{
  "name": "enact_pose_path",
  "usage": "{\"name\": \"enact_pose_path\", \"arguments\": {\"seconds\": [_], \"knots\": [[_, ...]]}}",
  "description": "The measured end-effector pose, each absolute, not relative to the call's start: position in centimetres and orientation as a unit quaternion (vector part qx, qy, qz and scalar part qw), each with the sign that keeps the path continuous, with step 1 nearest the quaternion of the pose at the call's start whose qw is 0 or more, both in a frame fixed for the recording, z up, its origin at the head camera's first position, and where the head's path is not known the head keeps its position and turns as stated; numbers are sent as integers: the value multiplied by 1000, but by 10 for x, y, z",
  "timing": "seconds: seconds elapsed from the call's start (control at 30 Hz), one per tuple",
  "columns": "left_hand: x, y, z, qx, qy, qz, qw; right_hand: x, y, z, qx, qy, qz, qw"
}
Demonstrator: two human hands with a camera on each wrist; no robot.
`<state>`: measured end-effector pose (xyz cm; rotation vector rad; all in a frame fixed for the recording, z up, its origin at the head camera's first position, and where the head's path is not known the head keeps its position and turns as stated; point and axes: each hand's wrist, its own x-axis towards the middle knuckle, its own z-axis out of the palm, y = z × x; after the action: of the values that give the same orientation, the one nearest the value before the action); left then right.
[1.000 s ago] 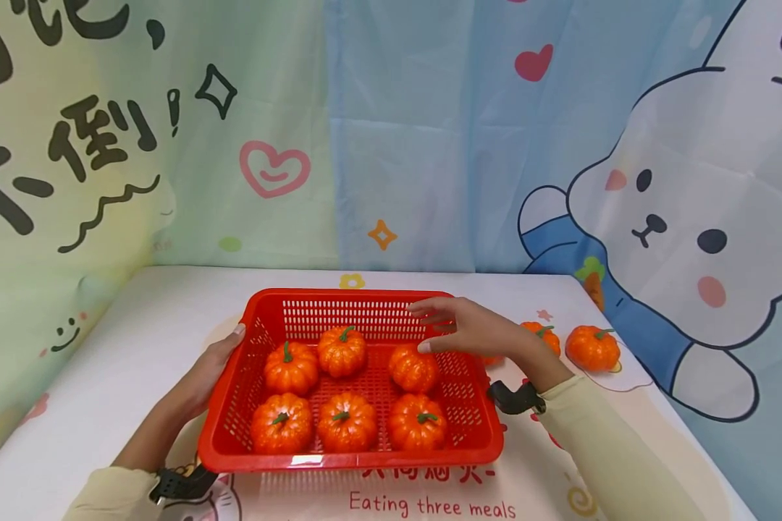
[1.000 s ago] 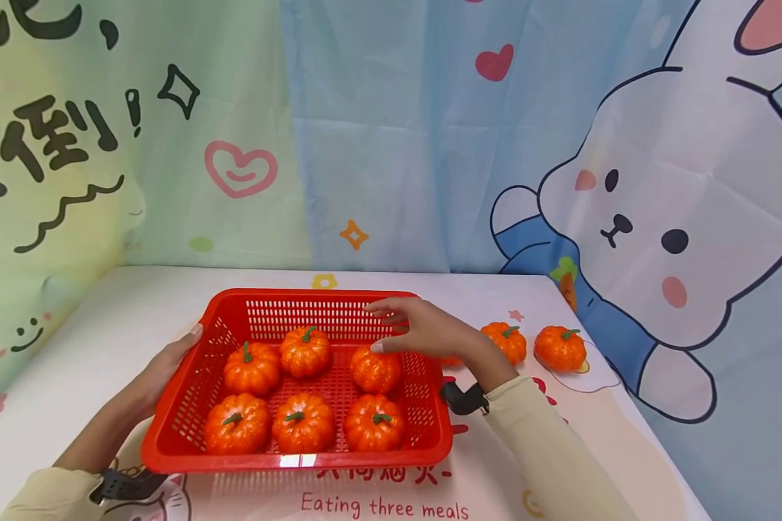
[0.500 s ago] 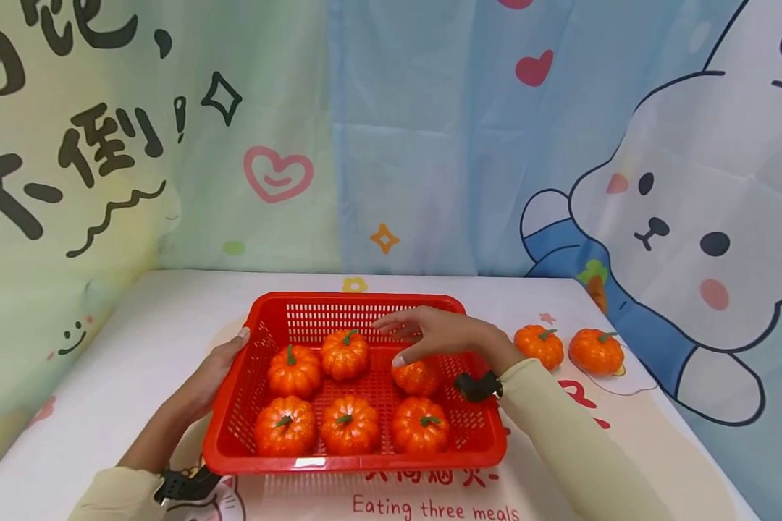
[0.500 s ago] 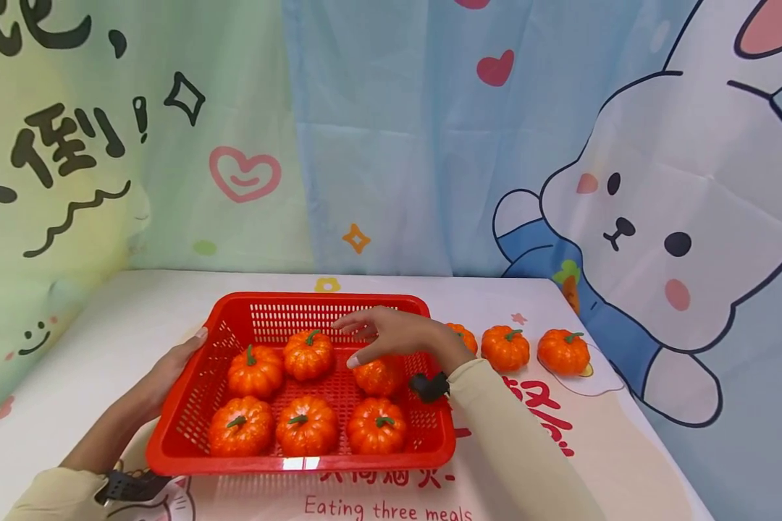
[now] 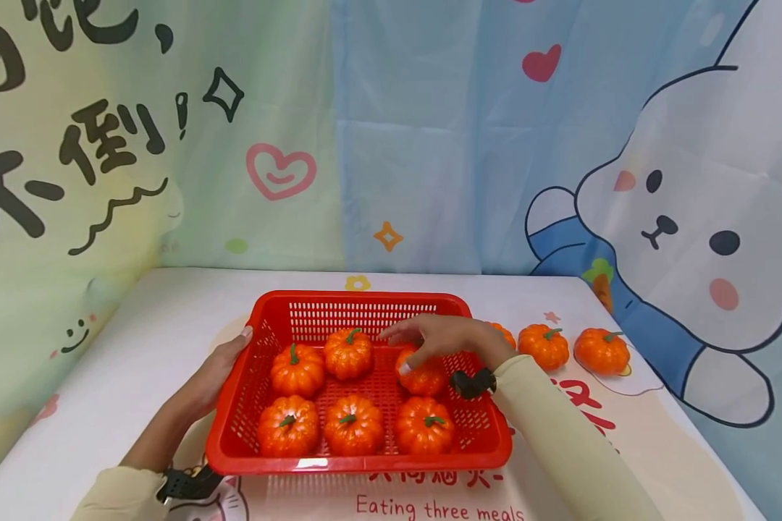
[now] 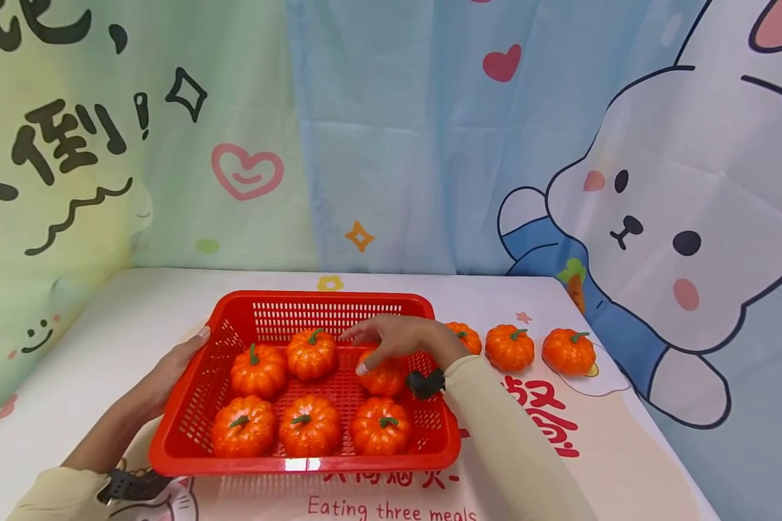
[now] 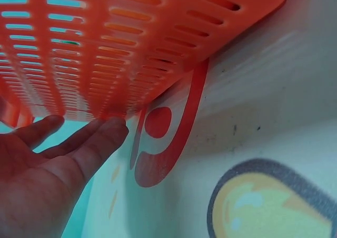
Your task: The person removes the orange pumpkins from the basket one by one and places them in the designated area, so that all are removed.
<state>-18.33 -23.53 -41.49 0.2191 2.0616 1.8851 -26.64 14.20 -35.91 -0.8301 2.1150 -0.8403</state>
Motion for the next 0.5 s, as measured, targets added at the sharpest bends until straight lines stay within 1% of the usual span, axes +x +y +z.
{"name": "enact_pose_path", "arguments": {"seconds": [0.13, 0.27, 0.5], "knots": [[-183, -234, -414, 78, 725, 663, 169, -265, 142, -358, -323, 824, -307, 350], [-183, -235, -414, 83, 723, 665, 171, -262, 142, -358, -325, 840, -279, 334], [-183, -235, -415, 91, 716, 670, 172, -257, 142, -355, -302, 863, -252, 317]]}}
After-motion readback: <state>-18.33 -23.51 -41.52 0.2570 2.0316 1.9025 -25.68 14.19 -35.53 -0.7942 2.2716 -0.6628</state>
